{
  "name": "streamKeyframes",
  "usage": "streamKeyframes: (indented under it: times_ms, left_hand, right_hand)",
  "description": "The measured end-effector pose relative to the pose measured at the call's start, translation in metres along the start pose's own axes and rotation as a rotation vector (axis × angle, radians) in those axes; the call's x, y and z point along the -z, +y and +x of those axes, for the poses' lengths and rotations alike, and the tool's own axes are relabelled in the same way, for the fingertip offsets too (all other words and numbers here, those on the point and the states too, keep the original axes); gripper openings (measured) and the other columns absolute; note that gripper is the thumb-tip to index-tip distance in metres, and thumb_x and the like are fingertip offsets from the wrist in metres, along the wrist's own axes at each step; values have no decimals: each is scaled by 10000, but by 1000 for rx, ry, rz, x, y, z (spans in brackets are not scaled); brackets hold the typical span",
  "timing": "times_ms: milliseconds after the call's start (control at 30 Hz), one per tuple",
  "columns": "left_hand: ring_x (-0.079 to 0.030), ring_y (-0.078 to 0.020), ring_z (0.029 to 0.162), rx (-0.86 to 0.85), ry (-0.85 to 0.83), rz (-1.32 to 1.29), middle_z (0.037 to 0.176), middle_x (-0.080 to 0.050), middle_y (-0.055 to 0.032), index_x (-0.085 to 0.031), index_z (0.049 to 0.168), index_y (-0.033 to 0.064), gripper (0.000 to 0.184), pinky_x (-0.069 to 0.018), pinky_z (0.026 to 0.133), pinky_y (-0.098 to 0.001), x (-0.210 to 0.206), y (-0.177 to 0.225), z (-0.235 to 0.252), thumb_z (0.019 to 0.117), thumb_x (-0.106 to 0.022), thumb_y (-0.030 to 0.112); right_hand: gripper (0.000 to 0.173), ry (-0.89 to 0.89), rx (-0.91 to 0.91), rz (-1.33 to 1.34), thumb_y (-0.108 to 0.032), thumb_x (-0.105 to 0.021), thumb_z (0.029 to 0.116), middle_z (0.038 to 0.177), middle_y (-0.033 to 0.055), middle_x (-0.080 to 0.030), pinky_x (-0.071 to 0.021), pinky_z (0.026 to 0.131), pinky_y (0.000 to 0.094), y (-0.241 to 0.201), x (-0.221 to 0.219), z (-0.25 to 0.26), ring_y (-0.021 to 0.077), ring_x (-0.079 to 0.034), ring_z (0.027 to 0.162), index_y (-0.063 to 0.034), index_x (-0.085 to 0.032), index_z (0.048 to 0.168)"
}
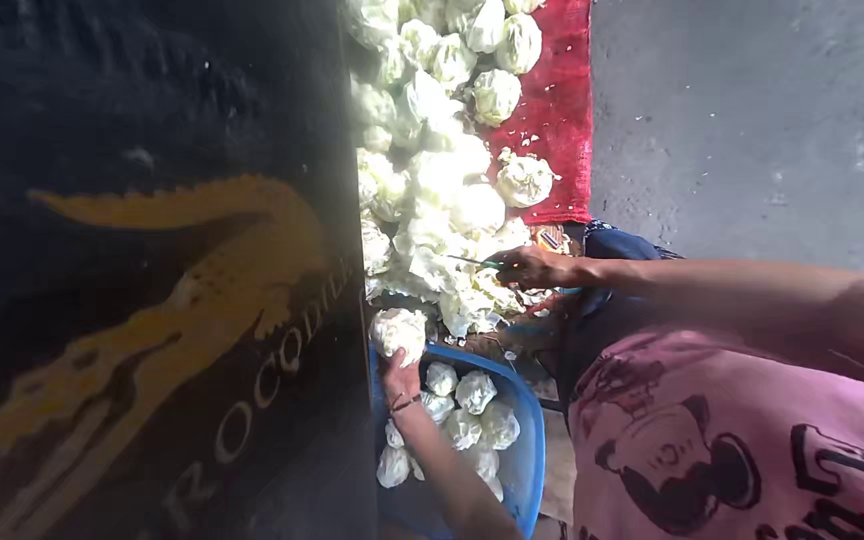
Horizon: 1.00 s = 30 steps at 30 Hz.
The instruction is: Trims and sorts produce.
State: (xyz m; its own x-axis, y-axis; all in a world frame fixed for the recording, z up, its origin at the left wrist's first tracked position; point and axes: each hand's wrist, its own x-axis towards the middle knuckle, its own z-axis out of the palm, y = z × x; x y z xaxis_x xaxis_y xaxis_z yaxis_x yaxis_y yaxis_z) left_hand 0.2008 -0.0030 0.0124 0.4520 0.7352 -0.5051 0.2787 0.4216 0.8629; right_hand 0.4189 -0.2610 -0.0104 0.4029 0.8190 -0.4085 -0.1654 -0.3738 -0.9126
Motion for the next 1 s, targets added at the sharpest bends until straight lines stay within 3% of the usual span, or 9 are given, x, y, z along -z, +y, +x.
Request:
streamKeyframes:
  times_ms: [67, 167, 267, 333, 400, 433, 600, 767, 1000]
  left_hand:
    - [-676, -303, 924, 39, -74, -320, 1075, -647, -165, -455, 1217, 34, 459, -592, 757, -508, -5, -21, -16, 823, -577, 235]
    - [-741, -304, 838, 49, -285, -598, 933, -751, -130, -714, 1001, 109, 639, -621, 707, -508, -21, -50, -29, 488, -941, 415]
    - [-737, -294, 931, 104, -344, -564, 1048, -741, -137, -654, 1156, 101, 986, -628, 748, -477, -47, -58, -40, 377, -939, 633]
    - [-709, -283, 967, 133, -194, -480, 1103, -694, -148, -509, 1279, 58, 1028, -617, 792, -478, -63, -56, -47, 527, -921, 624]
    - [-611, -210, 1006, 113, -78, -321, 1168, -577, -117, -403, 1359, 39, 510, -552, 859, -424, -75, -47, -53, 999, -559, 365]
    - [-589, -186, 1007, 117, -19, -237, 1173, -558, -107, -412, 1352, 30, 350, -537, 872, -407, -82, -40, -53, 1060, -436, 222]
    - [-590, -216, 1059, 55, 79, -3, 1225, -592, -199, -498, 1314, -80, 433, -523, 925, -402, -97, -44, -43, 917, -665, -38]
    - [-581, -279, 1149, 117, 70, 118, 1300, -582, -264, -491, 1357, -108, 534, -493, 995, -432, -96, -84, -21, 881, -715, -19]
    - [-567, -296, 1178, 161, 66, 134, 1327, -566, -265, -491, 1358, -105, 507, -479, 1015, -445, -100, -97, -7, 906, -695, 1]
  right_hand:
    - [342, -62, 27, -5, -130, -541, 1065, 1016, 176, -702, -543, 722, 385, -18, -15, 5, 199, -641, 748, -16, -591, 1383]
    - [348, -105, 46, -16, -173, -522, 1079, 982, 157, -677, -517, 676, 331, -40, -34, 6, 155, -596, 701, -36, -578, 1394]
    - [386, -118, 63, -19, -235, -496, 1096, 1014, 170, -676, -542, 725, 354, -44, -49, 6, 175, -628, 741, -57, -555, 1433]
    - [373, -89, 73, -68, -187, -496, 1086, 1041, 221, -688, -543, 789, 444, -41, -54, 6, 265, -660, 801, -36, -575, 1418]
    - [365, -82, 37, -86, -180, -476, 1095, 1041, 201, -671, -536, 764, 407, -33, -55, 8, 235, -634, 775, -50, -566, 1424]
    - [369, -77, 21, -85, -183, -470, 1097, 1043, 195, -668, -535, 758, 396, -28, -55, 11, 224, -628, 767, -56, -561, 1431]
    - [411, -111, -40, -120, -187, -461, 1101, 1112, 226, -665, -532, 785, 419, -13, -54, 24, 259, -636, 797, -70, -506, 1493]
    - [428, -109, -46, -614, -262, -400, 1116, 1244, 261, -660, -497, 955, 626, 12, -41, 30, 452, -665, 1103, -81, -485, 1495]
    - [414, -216, -38, -935, -79, -403, 1063, 1341, 327, -543, -501, 898, 645, 12, -49, 17, 520, -619, 1119, 36, -407, 1461]
